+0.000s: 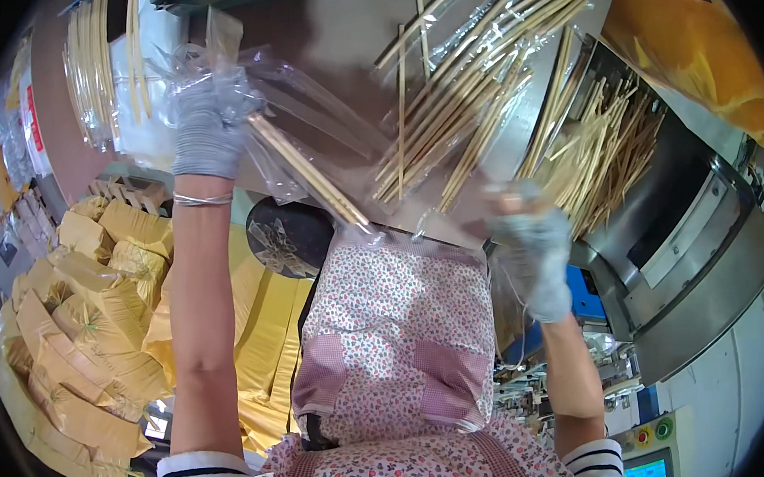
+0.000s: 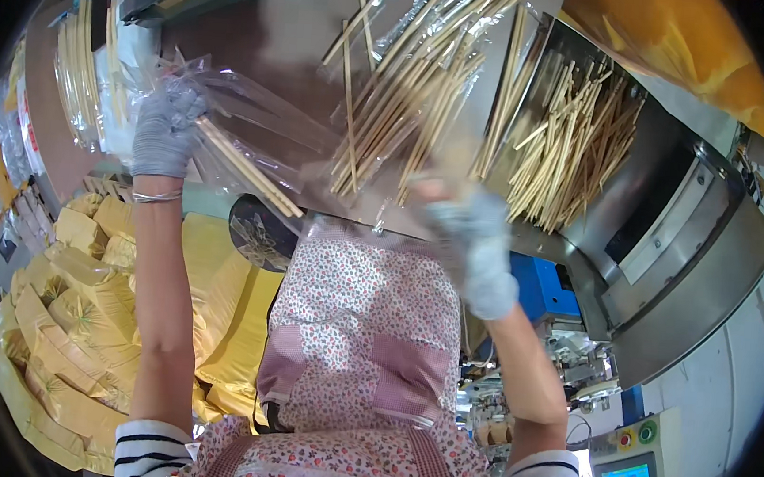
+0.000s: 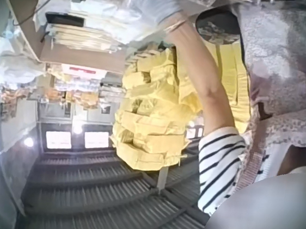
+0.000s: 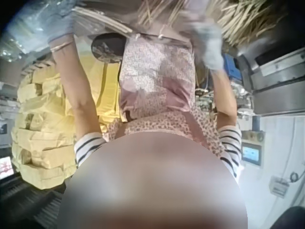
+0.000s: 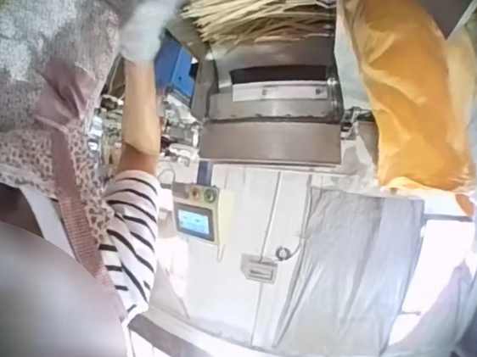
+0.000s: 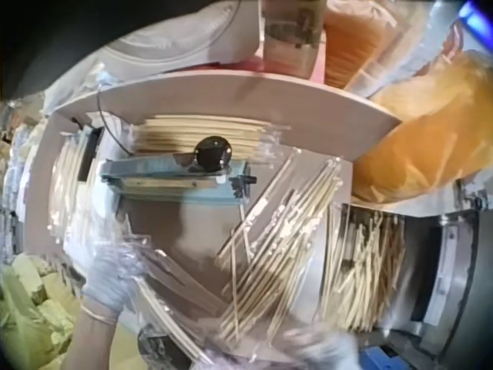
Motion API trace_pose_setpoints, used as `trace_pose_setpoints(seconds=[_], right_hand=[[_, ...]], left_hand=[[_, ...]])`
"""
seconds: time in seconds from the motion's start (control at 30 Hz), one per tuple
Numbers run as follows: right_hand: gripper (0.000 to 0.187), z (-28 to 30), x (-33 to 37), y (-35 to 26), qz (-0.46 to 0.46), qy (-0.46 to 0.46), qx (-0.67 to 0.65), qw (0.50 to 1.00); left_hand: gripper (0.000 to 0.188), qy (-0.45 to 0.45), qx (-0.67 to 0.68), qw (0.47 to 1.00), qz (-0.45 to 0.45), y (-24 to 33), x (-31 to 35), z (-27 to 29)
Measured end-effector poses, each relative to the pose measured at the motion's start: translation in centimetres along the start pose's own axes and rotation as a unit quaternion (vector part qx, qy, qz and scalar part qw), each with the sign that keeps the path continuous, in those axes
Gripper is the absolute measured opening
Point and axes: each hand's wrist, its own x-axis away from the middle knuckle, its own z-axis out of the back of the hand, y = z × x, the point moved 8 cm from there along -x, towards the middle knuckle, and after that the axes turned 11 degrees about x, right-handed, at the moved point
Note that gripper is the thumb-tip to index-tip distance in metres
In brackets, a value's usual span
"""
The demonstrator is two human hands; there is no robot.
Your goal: Gathering and packaging thin bamboo sticks into plastic sleeves at a production station.
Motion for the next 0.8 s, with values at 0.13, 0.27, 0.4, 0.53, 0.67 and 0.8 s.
trace_pose_setpoints(seconds=[0.13,0.27,0.4,0.53,0.67,0.8], right_hand=[[0.022,-10.0,0.3,-0.6,0.413,-0.132,0.531,0.728],[0.022,-10.0,-1.7,2.6,0.072,-0.239,0.331,0.910],[0.031,-8.9,-0.4,1.5,-0.054,-0.299,0.326,0.895],[0.035,-8.6,1.4,3.5,-0.052,-0.314,0.305,0.897],[0.034,-7.7,2.1,3.8,-0.016,-0.246,0.241,0.939],[0.030,-9.5,-0.1,2.5,0.007,-0.218,0.338,0.915]], left_hand=[[0.010,0.168,-0.061,0.984,-0.013,-2.2,1.1,-2.0],[0.010,0.128,-0.092,0.987,-0.012,-2.3,0.6,-2.5],[0.009,0.011,-0.355,0.928,-0.113,-1.4,3.0,-7.7],[0.010,0.122,-0.005,0.992,0.020,-6.6,3.6,-6.7],[0.012,0.055,0.062,0.996,0.018,-8.0,4.4,-7.6],[0.014,0.142,0.046,0.989,0.014,-9.4,7.0,-7.6]])
